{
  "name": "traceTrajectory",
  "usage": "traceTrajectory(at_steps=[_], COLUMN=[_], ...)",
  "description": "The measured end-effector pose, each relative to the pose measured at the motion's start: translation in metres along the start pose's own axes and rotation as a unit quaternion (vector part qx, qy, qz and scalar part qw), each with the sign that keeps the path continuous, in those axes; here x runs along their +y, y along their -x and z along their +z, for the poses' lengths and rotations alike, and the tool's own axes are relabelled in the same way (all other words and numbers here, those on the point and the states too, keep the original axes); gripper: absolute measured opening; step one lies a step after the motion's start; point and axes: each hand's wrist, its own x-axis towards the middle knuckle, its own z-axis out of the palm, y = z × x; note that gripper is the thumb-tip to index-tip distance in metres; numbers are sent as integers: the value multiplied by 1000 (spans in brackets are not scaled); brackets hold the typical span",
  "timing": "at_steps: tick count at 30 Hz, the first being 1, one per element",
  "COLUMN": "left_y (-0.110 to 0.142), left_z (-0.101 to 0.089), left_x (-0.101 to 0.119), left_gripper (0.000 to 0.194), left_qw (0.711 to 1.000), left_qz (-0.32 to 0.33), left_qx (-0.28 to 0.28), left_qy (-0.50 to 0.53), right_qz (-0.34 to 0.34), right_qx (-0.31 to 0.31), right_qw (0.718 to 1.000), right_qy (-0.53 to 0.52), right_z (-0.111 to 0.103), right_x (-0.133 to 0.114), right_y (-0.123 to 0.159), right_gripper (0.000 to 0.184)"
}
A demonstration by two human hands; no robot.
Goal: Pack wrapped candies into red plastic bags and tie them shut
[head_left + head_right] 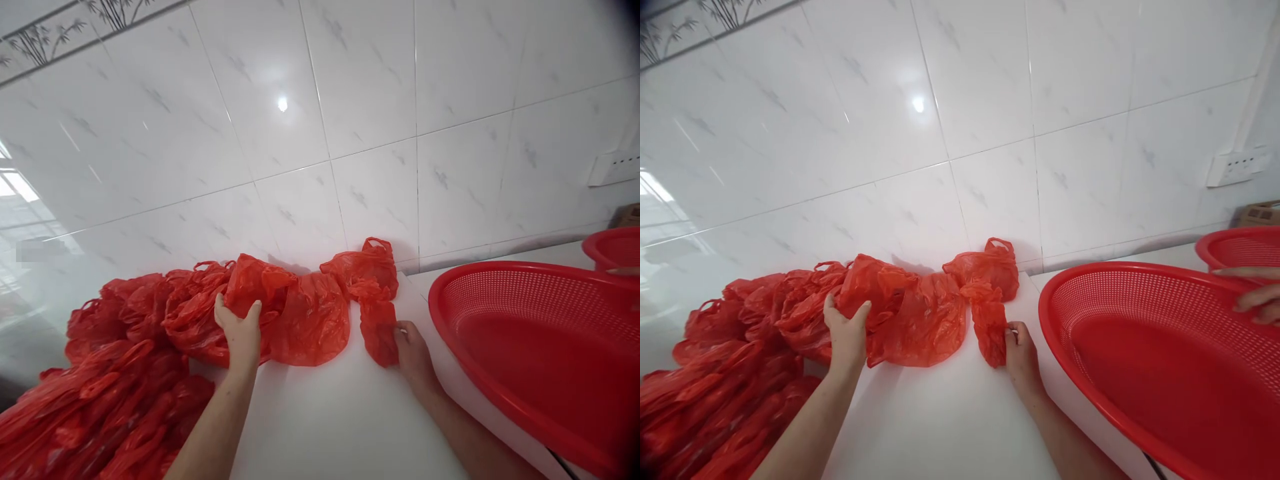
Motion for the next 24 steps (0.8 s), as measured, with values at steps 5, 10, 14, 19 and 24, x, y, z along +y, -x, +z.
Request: traceTrajectory(at_steps=[5,10,14,19,24], left_y=[25,69,110,136,122], left_z=[2,28,54,66,57], left_x=[22,20,15,11,-7], left_gripper=[61,34,75,40,23], left_qw=[992,940,871,803,827], left_qz=[116,42,-138,-228,-257], left_qx=[1,-322,-416,-415,-289], left_qy=[-39,105,221,362,409], right_qz=[-3,-9,22,55,55], right_qx=[-19,-114,-251,-218,-76], right_qw=[1000,989,951,953,971], right_qy=[-24,-91,-177,-203,-221], right_z=[0,0,-1,-6,-19], right_x=[-2,-4,-2,7,11], right_y=[1,3,9,5,-8], right_gripper=[23,18,21,23,25])
